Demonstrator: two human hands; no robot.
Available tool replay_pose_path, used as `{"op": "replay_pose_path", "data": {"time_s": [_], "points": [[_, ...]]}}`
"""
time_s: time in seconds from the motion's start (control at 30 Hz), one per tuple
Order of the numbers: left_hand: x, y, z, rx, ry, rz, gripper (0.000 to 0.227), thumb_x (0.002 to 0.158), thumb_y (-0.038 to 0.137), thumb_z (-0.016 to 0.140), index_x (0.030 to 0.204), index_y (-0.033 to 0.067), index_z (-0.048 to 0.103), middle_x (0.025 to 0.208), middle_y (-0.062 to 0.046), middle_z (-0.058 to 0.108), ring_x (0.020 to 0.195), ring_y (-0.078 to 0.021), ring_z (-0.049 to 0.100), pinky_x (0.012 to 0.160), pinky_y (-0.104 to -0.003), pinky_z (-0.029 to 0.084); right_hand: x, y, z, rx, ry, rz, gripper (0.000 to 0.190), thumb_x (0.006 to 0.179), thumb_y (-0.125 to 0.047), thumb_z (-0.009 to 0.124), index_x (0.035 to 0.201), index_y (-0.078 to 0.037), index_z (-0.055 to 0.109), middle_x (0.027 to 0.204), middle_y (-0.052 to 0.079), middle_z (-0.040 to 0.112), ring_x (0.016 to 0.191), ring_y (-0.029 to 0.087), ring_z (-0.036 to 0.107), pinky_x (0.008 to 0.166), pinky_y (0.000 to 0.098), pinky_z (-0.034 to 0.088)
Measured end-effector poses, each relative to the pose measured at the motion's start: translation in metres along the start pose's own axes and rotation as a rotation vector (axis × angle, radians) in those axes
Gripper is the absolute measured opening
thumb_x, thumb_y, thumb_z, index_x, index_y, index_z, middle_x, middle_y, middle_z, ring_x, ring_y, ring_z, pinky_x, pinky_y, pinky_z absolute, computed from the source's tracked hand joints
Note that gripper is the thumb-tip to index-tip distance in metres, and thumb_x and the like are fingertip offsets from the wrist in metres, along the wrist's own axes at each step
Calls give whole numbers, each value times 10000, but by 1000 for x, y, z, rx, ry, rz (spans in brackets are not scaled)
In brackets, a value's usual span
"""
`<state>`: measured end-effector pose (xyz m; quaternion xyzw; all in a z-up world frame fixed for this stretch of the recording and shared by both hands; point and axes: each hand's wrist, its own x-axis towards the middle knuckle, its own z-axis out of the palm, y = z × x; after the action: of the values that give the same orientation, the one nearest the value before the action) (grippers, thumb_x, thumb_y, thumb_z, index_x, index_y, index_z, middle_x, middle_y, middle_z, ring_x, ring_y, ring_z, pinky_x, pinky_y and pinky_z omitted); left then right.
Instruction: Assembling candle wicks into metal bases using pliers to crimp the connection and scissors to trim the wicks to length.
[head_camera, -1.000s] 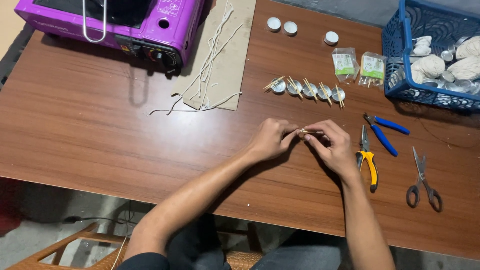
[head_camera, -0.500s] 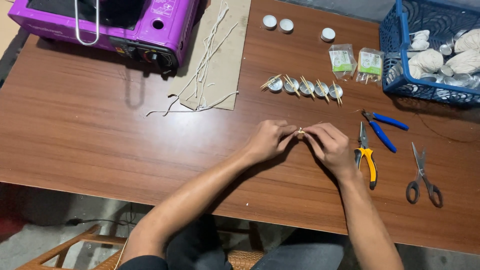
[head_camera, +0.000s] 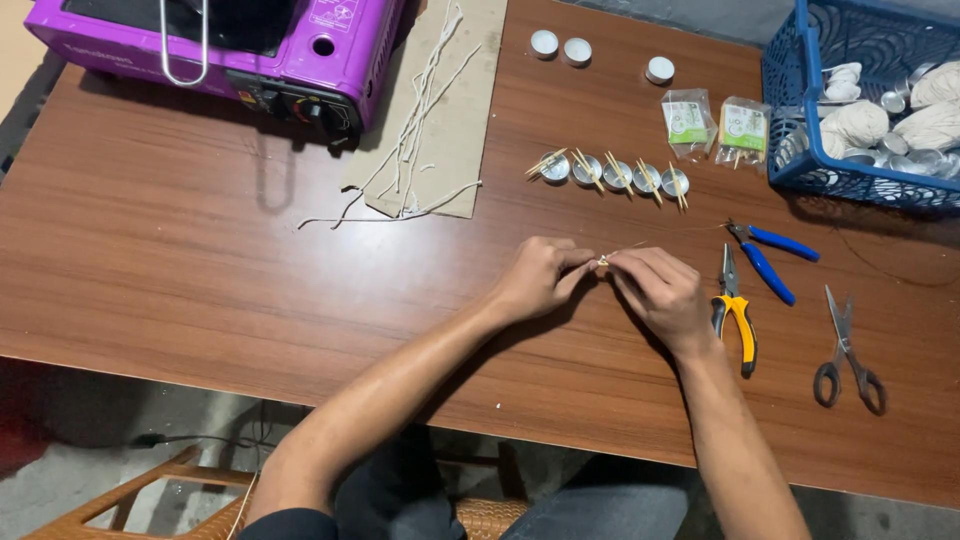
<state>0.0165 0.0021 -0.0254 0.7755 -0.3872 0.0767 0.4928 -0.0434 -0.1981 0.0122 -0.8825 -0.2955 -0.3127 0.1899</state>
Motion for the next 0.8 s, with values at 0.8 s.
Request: {"op": "replay_pose_path", "data": {"time_s": [0.8], "points": [[3, 18, -26, -39, -333, 134, 195, 896, 144, 619, 996, 92, 778, 728, -167, 690, 694, -391, 689, 621, -455, 561, -1, 8, -15, 303, -204, 86, 102, 926, -20, 717, 997, -77, 761, 1020, 107, 726, 916, 345, 708, 786, 433, 584]]}}
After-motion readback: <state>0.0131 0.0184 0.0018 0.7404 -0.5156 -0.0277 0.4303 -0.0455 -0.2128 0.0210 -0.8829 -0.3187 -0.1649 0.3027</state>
